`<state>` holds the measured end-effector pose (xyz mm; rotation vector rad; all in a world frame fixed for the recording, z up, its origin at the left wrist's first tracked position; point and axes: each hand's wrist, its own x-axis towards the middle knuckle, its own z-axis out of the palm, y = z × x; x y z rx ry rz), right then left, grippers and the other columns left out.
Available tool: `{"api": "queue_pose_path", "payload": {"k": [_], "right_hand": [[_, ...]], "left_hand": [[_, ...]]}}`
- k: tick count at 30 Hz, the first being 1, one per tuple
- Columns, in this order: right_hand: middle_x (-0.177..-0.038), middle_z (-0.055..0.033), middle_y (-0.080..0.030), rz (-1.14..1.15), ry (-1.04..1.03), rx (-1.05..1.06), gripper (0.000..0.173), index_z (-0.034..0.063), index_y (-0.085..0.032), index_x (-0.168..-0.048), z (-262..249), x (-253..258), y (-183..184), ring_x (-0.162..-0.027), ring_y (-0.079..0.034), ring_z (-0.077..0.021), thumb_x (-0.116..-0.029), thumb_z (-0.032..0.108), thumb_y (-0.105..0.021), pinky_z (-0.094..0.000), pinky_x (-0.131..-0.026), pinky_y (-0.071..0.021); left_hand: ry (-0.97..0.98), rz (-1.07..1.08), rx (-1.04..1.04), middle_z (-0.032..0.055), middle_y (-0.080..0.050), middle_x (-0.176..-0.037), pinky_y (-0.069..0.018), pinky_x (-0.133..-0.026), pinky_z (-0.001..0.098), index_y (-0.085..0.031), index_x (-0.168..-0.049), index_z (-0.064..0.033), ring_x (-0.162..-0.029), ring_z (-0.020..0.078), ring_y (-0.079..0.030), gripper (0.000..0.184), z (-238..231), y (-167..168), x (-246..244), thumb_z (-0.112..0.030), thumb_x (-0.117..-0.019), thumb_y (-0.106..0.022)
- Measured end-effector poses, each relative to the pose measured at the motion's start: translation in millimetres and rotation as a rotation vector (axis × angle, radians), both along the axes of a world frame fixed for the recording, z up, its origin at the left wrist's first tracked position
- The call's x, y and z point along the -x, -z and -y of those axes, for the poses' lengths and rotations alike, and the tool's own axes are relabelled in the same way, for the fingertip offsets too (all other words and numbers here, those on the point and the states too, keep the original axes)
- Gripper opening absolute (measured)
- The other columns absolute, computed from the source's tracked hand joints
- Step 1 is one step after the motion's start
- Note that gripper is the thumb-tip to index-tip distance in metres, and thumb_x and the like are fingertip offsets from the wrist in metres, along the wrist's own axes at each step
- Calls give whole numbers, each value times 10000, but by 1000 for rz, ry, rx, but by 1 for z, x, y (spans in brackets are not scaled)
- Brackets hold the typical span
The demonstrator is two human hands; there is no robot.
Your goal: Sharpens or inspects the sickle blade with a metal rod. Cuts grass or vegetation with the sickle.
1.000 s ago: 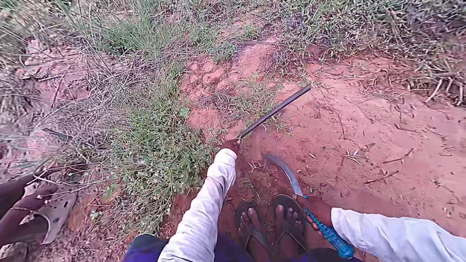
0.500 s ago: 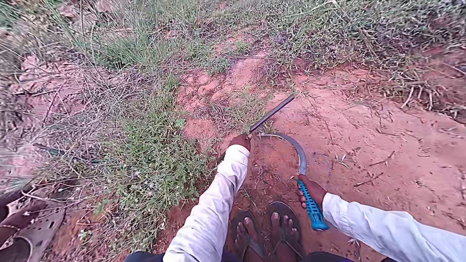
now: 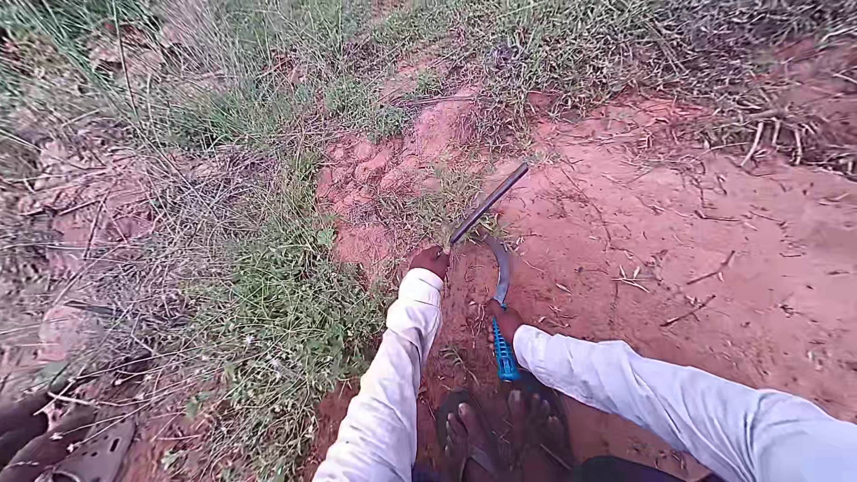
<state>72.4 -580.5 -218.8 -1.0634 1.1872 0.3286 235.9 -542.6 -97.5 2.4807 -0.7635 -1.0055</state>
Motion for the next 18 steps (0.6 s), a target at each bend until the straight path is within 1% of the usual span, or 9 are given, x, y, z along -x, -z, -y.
{"api": "queue_pose_path", "payload": {"k": [1, 2, 3, 5, 8, 11, 14, 16, 18], "right_hand": [[-1031, -174, -615, -4, -46, 1, 640, -52, -445, -1414, 0, -14, 0, -813, -656, -235, -1129, 485, -244, -401, -773, -558], [-1170, -235, -629, -10, -106, 1, 671, -63, -444, -1450, -1, -23, 2, -948, -678, -285, -1126, 492, -251, -443, -877, -549], [-1167, -233, -630, -14, -156, -1, 676, -60, -465, -1433, -3, -23, 5, -955, -675, -288, -1123, 501, -250, -451, -886, -545], [-945, -135, -592, -9, -245, -6, 631, -29, -496, -1350, -1, 0, 5, -753, -623, -224, -1122, 507, -253, -408, -741, -552], [-765, -60, -547, -61, -377, -22, 578, -9, -541, -1157, 16, 52, -9, -588, -585, -168, -1121, 503, -275, -349, -611, -546], [-773, -61, -535, -38, -266, -36, 562, -8, -513, -1187, 12, 43, -3, -576, -572, -167, -1122, 498, -279, -347, -593, -544], [-848, -104, -576, 6, -228, -53, 590, -15, -451, -1378, 0, 14, 10, -633, -603, -202, -1122, 494, -299, -383, -640, -555], [-791, -63, -568, -23, -388, -54, 593, -15, -494, -1271, -4, 24, 2, -601, -596, -165, -1116, 518, -287, -345, -618, -555], [-825, -84, -585, -66, -562, 5, 594, -24, -526, -1247, 13, 54, -17, -631, -602, -181, -1111, 518, -326, -363, -656, -547]], "left_hand": [[22, -4, -22, 278, -637, -1291, -425, -1089, 491, -586, -1355, 81, -1206, 347, -614, 424, 5, -1, 6, -217, -1144, -370], [38, -4, -43, 286, -626, -1327, -411, -1118, 507, -576, -1374, 79, -1257, 365, -602, 436, 9, -4, 9, -225, -1146, -362], [44, 0, -54, 292, -618, -1333, -402, -1123, 515, -577, -1361, 83, -1270, 372, -592, 438, 10, -5, 9, -227, -1148, -354], [21, 25, -61, 289, -618, -1338, -397, -1131, 515, -574, -1370, 79, -1283, 373, -586, 445, 4, -8, -4, -238, -1148, -356], [-32, 48, -38, 296, -631, -1317, -402, -1126, 518, -583, -1367, 83, -1273, 380, -592, 432, -16, -6, -21, -223, -1143, -376], [18, -20, -23, 286, -637, -1287, -417, -1100, 500, -595, -1333, 92, -1219, 359, -606, 418, -13, 6, -4, -206, -1141, -373], [51, -17, -63, 290, -628, -1314, -402, -1119, 522, -584, -1350, 85, -1260, 376, -595, 431, -11, 1, 7, -217, -1146, -353], [16, 18, -124, 281, -618, -1368, -374, -1160, 541, -567, -1403, 59, -1334, 390, -565, 449, -27, 0, -4, -248, -1145, -365], [8, 27, -184, 272, -610, -1392, -368, -1170, 549, -556, -1428, 36, -1353, 394, -554, 457, -41, 5, -10, -272, -1144, -374]]}}
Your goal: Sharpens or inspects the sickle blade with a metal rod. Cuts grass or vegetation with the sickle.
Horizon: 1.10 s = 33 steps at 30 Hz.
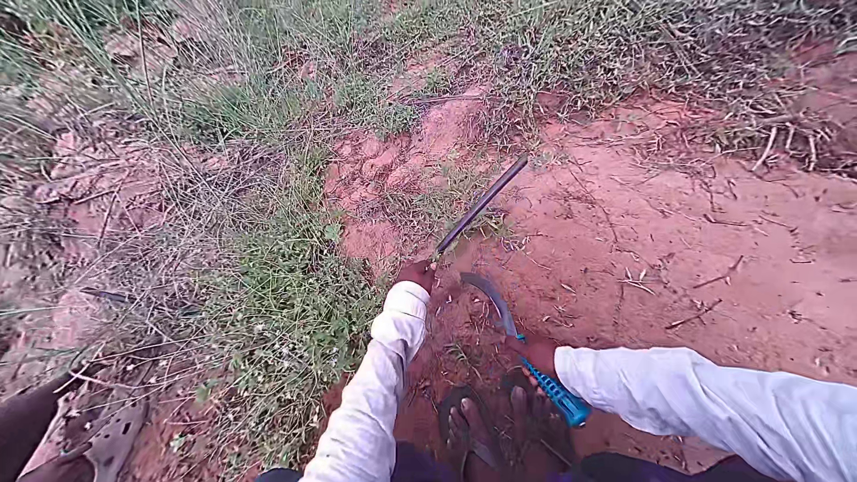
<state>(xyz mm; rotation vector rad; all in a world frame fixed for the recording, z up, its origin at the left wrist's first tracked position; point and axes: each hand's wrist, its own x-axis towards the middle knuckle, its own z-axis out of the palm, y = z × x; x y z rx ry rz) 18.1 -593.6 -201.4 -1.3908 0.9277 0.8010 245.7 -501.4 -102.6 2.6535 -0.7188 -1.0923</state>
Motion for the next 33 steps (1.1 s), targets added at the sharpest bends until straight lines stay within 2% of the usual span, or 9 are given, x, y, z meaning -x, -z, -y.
{"api": "queue_pose_path", "payload": {"k": [3, 6, 9, 12, 16, 20, 25, 28, 33], "right_hand": [[-805, -100, -577, -10, 15, 162, 522, -25, -549, -1206, 34, 55, -31, -616, -601, -197, -1112, 464, -391, -372, -640, -547], [-651, -48, -514, 55, 419, 315, 396, 5, -536, -1060, 67, 96, -36, -489, -546, -157, -1136, 353, -364, -325, -516, -522], [-586, -4, -465, 74, 758, 319, 410, 55, -481, -988, 109, 97, -26, -428, -498, -123, -1140, 395, -311, -295, -441, -488], [-563, 17, -423, 50, 833, 174, 431, 113, -447, -916, 142, 73, -2, -415, -456, -116, -1129, 447, -277, -284, -421, -453], [-534, 34, -397, 117, 775, 1, 456, 147, -421, -844, 144, 20, 37, -398, -432, -102, -1128, 462, -254, -265, -406, -436], [-623, 2, -449, 131, 602, 67, 474, 85, -474, -944, 135, -42, 66, -466, -484, -129, -1133, 460, -254, -296, -478, -482], [-627, 10, -423, 68, 592, 36, 437, 93, -444, -977, 112, -36, 42, -460, -473, -118, -1132, 464, -271, -282, -473, -480], [-622, 7, -443, 35, 576, 67, 448, 86, -450, -974, 103, -22, 15, -458, -493, -113, -1133, 463, -268, -277, -472, -491], [-794, -66, -536, -1, 356, 238, 576, 1, -520, -1184, 118, -52, 40, -593, -567, -162, -1119, 515, -267, -334, -593, -528]], "left_hand": [[3, -29, -30, 262, -595, -1428, -351, -1190, 564, -525, -1468, 18, -1389, 399, -532, 470, -2, 15, 20, -287, -1143, -376], [7, -61, 25, 266, -598, -1414, -358, -1182, 561, -552, -1427, 36, -1378, 393, -538, 465, 6, 17, 34, -279, -1147, -355], [-98, -53, 235, 287, -645, -1276, -421, -1094, 527, -599, -1341, 73, -1213, 374, -616, 421, 12, 10, 22, -207, -1144, -353], [-199, -47, 368, 236, -648, -1095, -472, -930, 430, -605, -1264, 106, -930, 257, -603, 391, 19, 10, 2, -178, -1140, -365], [-348, -96, 513, 68, -548, -844, -445, -709, 275, -601, -1195, 108, -667, 85, -462, 324, 13, 17, -2, -144, -1128, -409], [-348, -130, 645, -24, -472, -692, -401, -588, 210, -619, -1052, 109, -553, 24, -408, 276, 10, 31, 4, -99, -1103, -443], [-340, -133, 599, -30, -464, -681, -398, -588, 209, -620, -1044, 91, -551, 27, -411, 303, 18, 28, 10, -121, -1116, -415], [-333, -125, 553, 6, -482, -739, -413, -626, 245, -610, -1130, 104, -594, 61, -423, 323, 8, 23, 0, -143, -1127, -402], [-243, -161, 523, -6, -472, -719, -413, -631, 246, -616, -1069, 92, -592, 56, -423, 303, 13, 28, 15, -126, -1119, -412]]}}
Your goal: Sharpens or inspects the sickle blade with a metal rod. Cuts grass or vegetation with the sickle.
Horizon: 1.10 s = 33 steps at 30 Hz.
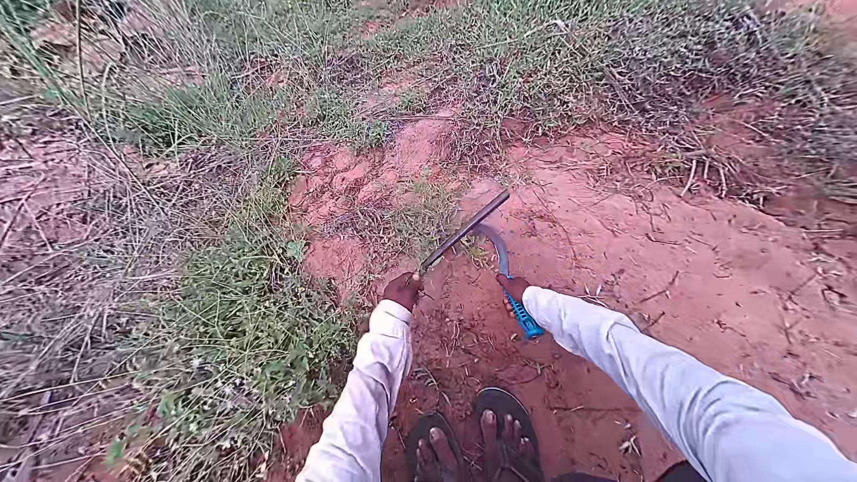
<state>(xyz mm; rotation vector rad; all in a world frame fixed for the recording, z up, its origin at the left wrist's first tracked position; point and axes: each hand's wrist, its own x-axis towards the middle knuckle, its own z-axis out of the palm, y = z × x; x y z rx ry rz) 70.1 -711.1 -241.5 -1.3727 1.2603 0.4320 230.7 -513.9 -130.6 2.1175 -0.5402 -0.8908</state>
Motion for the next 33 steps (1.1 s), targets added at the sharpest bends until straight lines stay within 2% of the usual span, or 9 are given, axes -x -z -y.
{"api": "queue_pose_path", "payload": {"k": [4, 8, 14, 16, 19, 24, 27, 30, 33], "right_hand": [[-1090, -192, -637, -11, -48, 35, 648, -61, -539, -1334, -38, -2, -13, -872, -669, -239, -1126, 487, -262, -402, -833, -543], [-939, -137, -602, -5, -117, 9, 634, -57, -514, -1304, -35, 17, -50, -722, -633, -194, -1122, 499, -271, -362, -728, -548], [-856, -96, -556, -17, -112, -2, 604, -25, -513, -1280, -18, 7, -24, -639, -580, -173, -1119, 510, -284, -343, -634, -529], [-948, -138, -603, -25, -105, -31, 641, -43, -518, -1304, -47, 13, -27, -732, -628, -204, -1121, 511, -254, -372, -717, -542], [-977, -157, -620, -26, -123, -69, 664, -56, -530, -1302, -85, 36, -52, -779, -648, -223, -1124, 505, -224, -391, -772, -549], [-825, -88, -572, -41, -181, -59, 560, -24, -528, -1202, -93, 75, -88, -632, -613, -178, -1123, 482, -302, -347, -643, -555], [-913, -152, -611, -65, -215, 57, 572, -43, -510, -1309, -71, 105, -96, -696, -640, -230, -1112, 478, -379, -399, -701, -559], [-828, -131, -604, -47, -148, 236, 559, -32, -488, -1329, -27, 139, -104, -631, -629, -218, -1098, 473, -430, -389, -657, -557], [-700, -73, -540, 27, -6, 373, 498, -22, -488, -1319, 4, 175, -107, -519, -570, -167, -1097, 424, -468, -342, -554, -533]], "left_hand": [[68, 70, -122, 118, -578, -886, -458, -799, 372, -611, -1174, 97, -747, 171, -508, 374, 13, -13, 4, -171, -1141, -352], [-30, 90, -156, 242, -646, -1090, -481, -919, 424, -592, -1270, 127, -911, 257, -596, 380, -15, -13, -26, -160, -1136, -381], [20, -35, -72, 34, -499, -775, -441, -687, 287, -604, -1142, 102, -636, 92, -445, 335, 2, -6, -1, -143, -1133, -377], [66, 10, -152, 115, -560, -871, -454, -776, 346, -603, -1183, 104, -729, 160, -498, 367, 9, -16, 4, -164, -1142, -355], [114, 93, -300, 310, -630, -1220, -439, -1042, 482, -574, -1320, 124, -1102, 353, -615, 431, -9, -22, -16, -197, -1149, -344], [130, 36, -397, 328, -598, -1334, -391, -1128, 500, -565, -1359, 106, -1266, 396, -576, 418, -31, 0, -20, -193, -1144, -368], [242, 18, -476, 304, -602, -1357, -414, -1115, 503, -506, -1456, 62, -1248, 388, -601, 432, -24, 9, -3, -211, -1132, -420], [440, 166, -820, 280, -442, -1566, -335, -1209, 558, -334, -1586, -2, -1462, 408, -444, 690, -14, -12, 28, -403, -1071, -557], [569, 353, -782, 286, -279, -1652, -285, -1203, 627, -272, -1620, -21, -1526, 470, -287, 786, 8, -41, 75, -371, -1024, -646]]}}
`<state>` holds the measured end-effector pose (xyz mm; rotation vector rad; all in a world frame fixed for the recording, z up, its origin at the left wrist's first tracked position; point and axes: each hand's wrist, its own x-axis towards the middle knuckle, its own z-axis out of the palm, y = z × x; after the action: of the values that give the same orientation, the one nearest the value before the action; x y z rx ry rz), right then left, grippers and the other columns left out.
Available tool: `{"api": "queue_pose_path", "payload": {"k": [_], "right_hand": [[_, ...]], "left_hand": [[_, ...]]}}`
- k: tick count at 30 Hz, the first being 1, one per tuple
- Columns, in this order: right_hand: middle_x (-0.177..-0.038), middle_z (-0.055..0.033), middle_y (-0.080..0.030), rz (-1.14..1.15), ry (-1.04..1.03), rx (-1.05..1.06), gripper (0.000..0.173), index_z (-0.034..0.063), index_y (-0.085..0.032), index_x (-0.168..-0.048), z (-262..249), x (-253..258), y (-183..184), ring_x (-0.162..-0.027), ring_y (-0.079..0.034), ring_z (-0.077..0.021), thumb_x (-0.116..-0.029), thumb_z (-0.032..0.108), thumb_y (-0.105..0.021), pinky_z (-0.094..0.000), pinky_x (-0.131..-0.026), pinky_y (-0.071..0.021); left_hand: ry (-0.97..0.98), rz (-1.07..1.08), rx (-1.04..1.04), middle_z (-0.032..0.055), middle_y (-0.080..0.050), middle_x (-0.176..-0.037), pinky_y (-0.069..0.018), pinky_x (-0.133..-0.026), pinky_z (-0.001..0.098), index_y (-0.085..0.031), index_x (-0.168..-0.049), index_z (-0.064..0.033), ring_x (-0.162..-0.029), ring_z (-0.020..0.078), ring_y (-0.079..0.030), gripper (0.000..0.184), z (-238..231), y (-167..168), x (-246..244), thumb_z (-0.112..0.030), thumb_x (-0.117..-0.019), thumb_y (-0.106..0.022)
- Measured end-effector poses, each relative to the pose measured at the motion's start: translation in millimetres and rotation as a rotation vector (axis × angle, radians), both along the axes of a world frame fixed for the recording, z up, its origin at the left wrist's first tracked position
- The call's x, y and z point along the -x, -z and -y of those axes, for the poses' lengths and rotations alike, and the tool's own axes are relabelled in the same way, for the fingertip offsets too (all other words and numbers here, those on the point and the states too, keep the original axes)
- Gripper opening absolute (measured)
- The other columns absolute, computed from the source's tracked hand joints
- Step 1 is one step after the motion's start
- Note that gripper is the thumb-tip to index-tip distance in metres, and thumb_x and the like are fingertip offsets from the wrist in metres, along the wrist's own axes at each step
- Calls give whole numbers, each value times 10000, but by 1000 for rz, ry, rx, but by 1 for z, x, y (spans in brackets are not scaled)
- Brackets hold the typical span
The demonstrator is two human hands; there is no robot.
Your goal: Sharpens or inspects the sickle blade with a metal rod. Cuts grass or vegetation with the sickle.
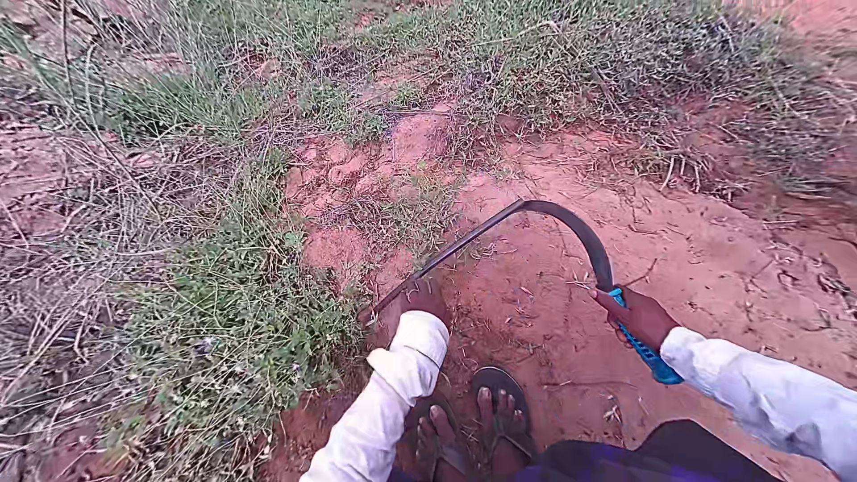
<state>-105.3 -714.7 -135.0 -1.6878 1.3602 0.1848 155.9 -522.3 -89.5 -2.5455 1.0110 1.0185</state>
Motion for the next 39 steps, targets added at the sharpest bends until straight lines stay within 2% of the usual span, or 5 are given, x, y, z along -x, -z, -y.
{"api": "queue_pose_path", "payload": {"k": [3, 7, 12, 18, 39], "right_hand": [[-691, -70, -537, 26, 121, 40, 471, -33, -501, -1311, 15, 11, 3, -510, -558, -161, -1110, 390, -447, -338, -541, -522], [-641, -23, -500, 31, 263, -32, 434, -1, -523, -1196, 15, 5, 6, -466, -531, -130, -1114, 413, -422, -298, -489, -512], [-592, -8, -483, 51, 228, -108, 356, 31, -521, -1127, 13, 3, 15, -429, -521, -124, -1111, 378, -445, -282, -442, -503], [-592, -12, -484, 103, 188, -173, 371, 36, -516, -1108, 10, -7, 28, -425, -521, -126, -1114, 396, -425, -280, -441, -508], [-827, -92, -576, -92, -126, -363, 515, -15, -505, -1285, -35, -75, 88, -621, -610, -176, -1123, 448, -349, -341, -642, -550]], "left_hand": [[245, -188, 234, 208, -366, -1640, -315, -1223, 545, -393, -1572, -32, -1528, 398, -334, 548, 48, 8, 22, -216, -1080, -551], [254, -136, 221, 182, -89, -1737, -227, -1254, 571, -135, -1649, -21, -1595, 407, -150, 656, 127, 101, -4, 22, -1061, -422], [144, -140, 234, 214, -342, -1654, -263, -1231, 608, -281, -1629, -72, -1526, 404, -340, 738, 153, 142, -43, -136, -989, -642], [-193, -152, 387, 235, -475, -1561, -301, -1245, 489, -453, -1523, 14, -1489, 346, -420, 499, 118, 195, -78, -229, -1090, -505], [-731, -227, 609, 274, -507, -1518, -310, -1233, 427, -491, -1454, 93, -1467, 331, -454, 437, 105, 156, -93, -188, -1120, -470]]}}
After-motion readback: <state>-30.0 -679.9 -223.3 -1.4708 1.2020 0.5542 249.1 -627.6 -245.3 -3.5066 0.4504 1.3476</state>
